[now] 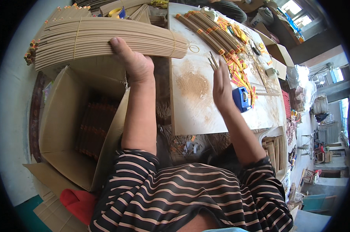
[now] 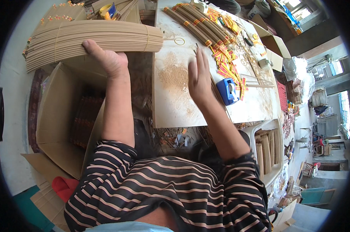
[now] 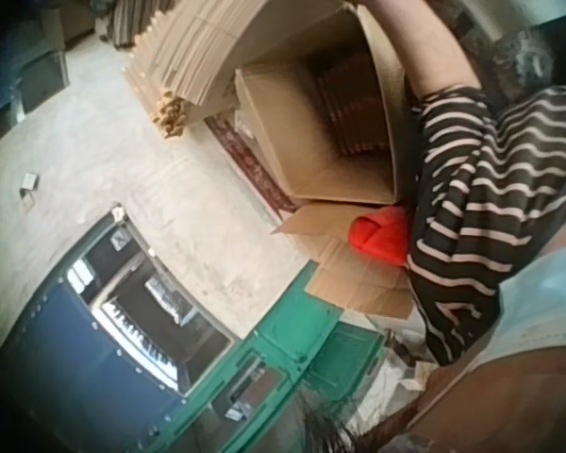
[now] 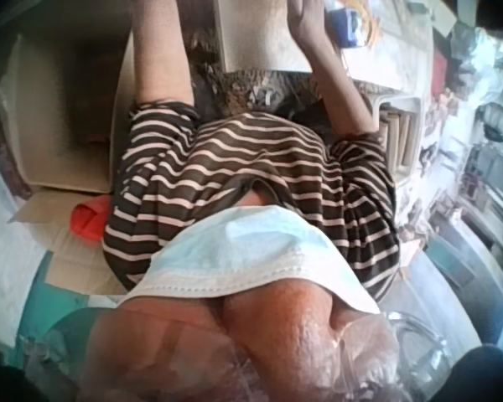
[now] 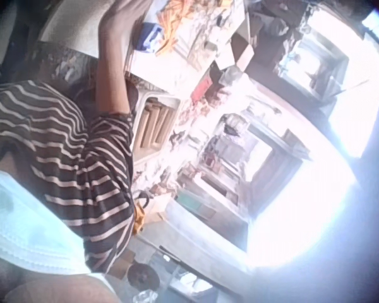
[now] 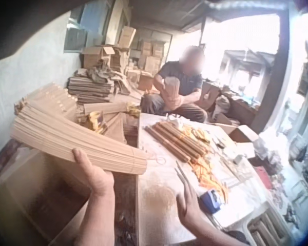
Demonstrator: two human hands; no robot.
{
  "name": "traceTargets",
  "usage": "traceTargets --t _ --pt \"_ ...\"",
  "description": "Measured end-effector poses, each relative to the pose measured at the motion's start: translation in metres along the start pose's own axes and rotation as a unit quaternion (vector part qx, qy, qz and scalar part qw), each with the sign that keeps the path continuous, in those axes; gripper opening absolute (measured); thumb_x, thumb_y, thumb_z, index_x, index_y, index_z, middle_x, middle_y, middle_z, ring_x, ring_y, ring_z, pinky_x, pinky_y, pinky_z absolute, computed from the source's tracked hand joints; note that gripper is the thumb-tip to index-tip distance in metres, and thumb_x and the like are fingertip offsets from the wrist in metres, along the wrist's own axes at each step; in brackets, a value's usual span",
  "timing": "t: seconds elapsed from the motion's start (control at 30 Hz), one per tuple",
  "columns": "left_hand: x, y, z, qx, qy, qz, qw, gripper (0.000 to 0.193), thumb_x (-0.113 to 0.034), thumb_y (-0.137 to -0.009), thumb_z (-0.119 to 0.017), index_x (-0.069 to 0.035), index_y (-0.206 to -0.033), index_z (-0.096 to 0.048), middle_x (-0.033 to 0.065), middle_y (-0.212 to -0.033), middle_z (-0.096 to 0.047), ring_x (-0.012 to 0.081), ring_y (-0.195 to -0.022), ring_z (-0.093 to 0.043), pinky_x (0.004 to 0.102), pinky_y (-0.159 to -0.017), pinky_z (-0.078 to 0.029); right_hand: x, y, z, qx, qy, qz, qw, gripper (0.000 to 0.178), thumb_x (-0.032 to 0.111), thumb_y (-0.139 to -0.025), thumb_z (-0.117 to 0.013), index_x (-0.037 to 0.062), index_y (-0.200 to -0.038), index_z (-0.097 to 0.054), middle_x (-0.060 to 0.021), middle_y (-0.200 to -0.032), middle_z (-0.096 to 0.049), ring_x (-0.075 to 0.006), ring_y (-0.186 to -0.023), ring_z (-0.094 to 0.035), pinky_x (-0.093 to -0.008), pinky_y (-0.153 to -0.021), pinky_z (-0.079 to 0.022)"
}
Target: The person gathers thin wooden sticks from a tray, aligns them into bundles, and secures them with rubber bands. Bundled sticks are placed into a cardboard box. The person repeats this process continuously.
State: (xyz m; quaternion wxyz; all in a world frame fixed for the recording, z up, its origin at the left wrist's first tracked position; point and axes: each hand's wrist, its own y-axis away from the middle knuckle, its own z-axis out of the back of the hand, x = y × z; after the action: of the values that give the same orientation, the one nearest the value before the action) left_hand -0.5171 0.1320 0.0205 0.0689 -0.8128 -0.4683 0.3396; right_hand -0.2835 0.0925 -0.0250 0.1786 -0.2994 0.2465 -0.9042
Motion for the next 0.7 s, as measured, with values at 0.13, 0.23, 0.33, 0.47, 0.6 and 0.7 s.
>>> traceTargets --t 0.13,0.23,0.33,0.47,0.6,0.7 --pt "-0.012 -0.007 0.020 -0.023 -0.034 -0.001 0.999 0.094 -0.060 -0.079 -0.053 -0.004 -0.140 -0.010 0.0152 -0.140 -0.023 0.0266 -0.128 -0.027 0.0408 -0.109 -0.023 -0.015 0.093 -0.017 0.225 0.176 -0.267 0.920 0.083 0.057 -0.090 -0.026 -0.0055 -0.140 -0.009 -0.0271 -0.146 -0.006 -0.0359 -0.137 -0.002 -0.0422 -0.111 -0.001" --pt "-0.016 -0.016 0.035 -0.050 -0.024 -0.005 0.998 0.094 -0.060 -0.078 -0.054 -0.005 -0.141 -0.010 0.0149 -0.140 -0.023 0.0281 -0.128 -0.028 0.0424 -0.108 -0.025 -0.004 0.070 -0.061 0.233 0.192 -0.302 0.904 0.084 0.059 -0.089 -0.022 -0.0036 -0.141 0.000 -0.0223 -0.148 0.004 -0.0304 -0.138 0.009 -0.0375 -0.110 0.008" --pt "-0.023 -0.014 0.022 -0.053 -0.029 -0.023 0.998 0.093 -0.060 -0.079 -0.053 -0.005 -0.141 -0.011 0.0152 -0.140 -0.024 0.0292 -0.128 -0.029 0.0441 -0.107 -0.027 0.005 0.042 -0.141 0.071 0.163 -0.215 0.960 0.085 0.058 -0.088 -0.034 -0.0058 -0.140 -0.013 -0.0243 -0.147 -0.008 -0.0335 -0.138 -0.003 -0.0415 -0.112 0.001" --pt "-0.026 -0.021 0.026 -0.065 -0.027 -0.022 0.997 0.094 -0.063 -0.078 -0.052 -0.004 -0.140 -0.011 0.0157 -0.139 -0.025 0.0296 -0.127 -0.029 0.0444 -0.106 -0.028 0.074 -0.022 -0.169 0.176 -0.096 -0.147 0.969 0.075 0.050 -0.091 -0.035 -0.0046 -0.139 -0.018 -0.0253 -0.144 -0.017 -0.0347 -0.136 -0.011 -0.0385 -0.112 -0.009" --pt "-0.032 -0.032 0.046 -0.050 -0.050 -0.065 0.995 0.093 -0.064 -0.079 -0.050 -0.005 -0.140 -0.012 0.0156 -0.139 -0.024 0.0289 -0.128 -0.028 0.0436 -0.107 -0.027 0.064 -0.027 -0.122 0.152 -0.033 -0.129 0.979 0.066 0.046 -0.093 -0.034 -0.0039 -0.137 -0.026 -0.0236 -0.144 -0.021 -0.0346 -0.135 -0.016 -0.0396 -0.111 -0.011" --pt "-0.031 -0.034 0.048 -0.062 -0.043 -0.046 0.996 0.093 -0.064 -0.079 -0.050 -0.005 -0.140 -0.011 0.0154 -0.140 -0.023 0.0287 -0.128 -0.027 0.0433 -0.107 -0.026 -0.010 -0.012 -0.087 0.125 0.085 -0.249 0.957 0.069 0.048 -0.092 -0.031 -0.0035 -0.137 -0.026 -0.0235 -0.144 -0.022 -0.0334 -0.136 -0.016 -0.0396 -0.111 -0.009"
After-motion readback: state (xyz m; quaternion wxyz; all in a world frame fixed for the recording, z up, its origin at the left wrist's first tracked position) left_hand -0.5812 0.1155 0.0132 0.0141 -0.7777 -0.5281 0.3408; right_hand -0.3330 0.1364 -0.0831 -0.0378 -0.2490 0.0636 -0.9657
